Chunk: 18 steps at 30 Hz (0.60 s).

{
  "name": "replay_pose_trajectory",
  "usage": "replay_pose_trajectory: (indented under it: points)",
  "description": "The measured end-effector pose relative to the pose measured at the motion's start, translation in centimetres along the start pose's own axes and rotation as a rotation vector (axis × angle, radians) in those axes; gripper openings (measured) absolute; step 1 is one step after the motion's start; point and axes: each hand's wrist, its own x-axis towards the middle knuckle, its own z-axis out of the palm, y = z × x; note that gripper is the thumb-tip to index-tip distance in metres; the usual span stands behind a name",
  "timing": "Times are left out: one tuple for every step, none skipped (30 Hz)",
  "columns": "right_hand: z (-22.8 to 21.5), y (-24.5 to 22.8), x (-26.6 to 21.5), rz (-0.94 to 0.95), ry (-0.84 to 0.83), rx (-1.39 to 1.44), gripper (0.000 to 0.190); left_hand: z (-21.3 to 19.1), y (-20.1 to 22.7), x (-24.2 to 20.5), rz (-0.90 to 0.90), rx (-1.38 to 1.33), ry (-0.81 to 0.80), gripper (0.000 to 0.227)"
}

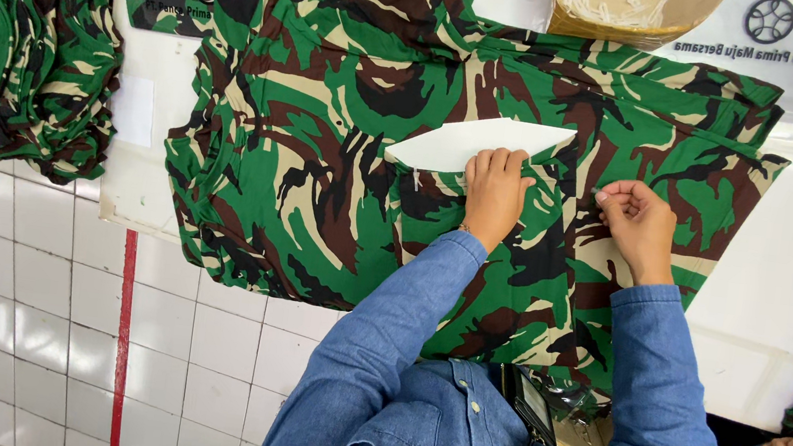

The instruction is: The person folds camouflage shirts, places a white paper insert inside the collar area, and slides the folded garments into plastic packaging.

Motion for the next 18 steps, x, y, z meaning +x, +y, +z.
replay_pose_trajectory:
  points:
    - [0.0,0.2,0.0,0.002,-0.001,0.065,0.013,0.1,0.1,0.4,-0.019,-0.008,-0.005,0.039]
    - [0.4,-0.7,-0.2,0.003,-0.008,0.066,0.013,0.2,0.1,0.4,-0.025,-0.003,-0.005,0.039]
    - [0.7,-1.7,-0.4,0.009,-0.023,0.093,0.019,0.3,0.0,0.4,-0.042,-0.032,-0.026,0.040]
    - [1.2,-2.7,-0.4,0.009,-0.042,0.121,0.024,0.3,-0.2,0.6,-0.061,-0.058,-0.041,0.040]
    - [1.6,-3.0,0.3,0.006,-0.053,0.123,0.024,0.3,-0.1,0.7,-0.069,-0.051,-0.036,0.040]
    - [2.0,-3.1,0.7,-0.026,-0.058,0.083,0.020,0.2,-0.1,0.7,-0.070,-0.052,-0.036,0.041]
    - [2.5,-3.3,1.1,-0.058,-0.062,0.043,0.015,0.1,-0.1,0.6,-0.071,-0.052,-0.035,0.042]
    - [3.0,-3.1,1.5,-0.061,-0.067,0.044,0.015,0.0,-0.1,0.5,-0.074,-0.049,-0.032,0.042]
    - [3.5,-3.0,2.0,-0.129,0.006,-0.063,0.010,-0.1,-0.2,0.4,-0.070,-0.063,-0.022,0.038]
    - [3.8,-3.0,2.7,-0.200,0.084,-0.172,0.008,-0.1,-0.1,0.6,-0.061,-0.081,-0.011,0.034]
    - [3.8,-3.5,2.7,-0.204,0.085,-0.172,0.008,0.0,-0.4,0.9,-0.060,-0.081,-0.007,0.034]
    - [3.8,-3.8,2.4,-0.187,0.003,-0.064,0.007,0.1,-0.6,0.9,-0.051,-0.109,0.005,0.026]
    - [3.7,-4.0,2.1,-0.169,-0.079,0.045,0.015,0.3,-0.8,0.8,-0.042,-0.137,0.017,0.019]
    - [4.5,-3.7,1.9,-0.167,-0.080,0.043,0.015,0.2,-0.9,0.8,-0.044,-0.139,0.016,0.019]
    - [5.2,-3.4,1.7,-0.189,-0.109,0.005,0.013,0.2,-0.9,0.8,-0.050,-0.167,0.027,0.016]
    - [6.0,-3.1,1.6,-0.211,-0.139,-0.034,0.011,0.2,-0.9,0.9,-0.056,-0.196,0.040,0.012]
    - [6.5,-3.5,1.9,-0.209,-0.141,-0.037,0.011,0.3,-1.1,1.1,-0.059,-0.198,0.040,0.012]
    - [7.0,-3.9,2.0,-0.258,-0.097,-0.062,0.011,0.3,-1.2,1.1,-0.068,-0.211,0.037,0.009]
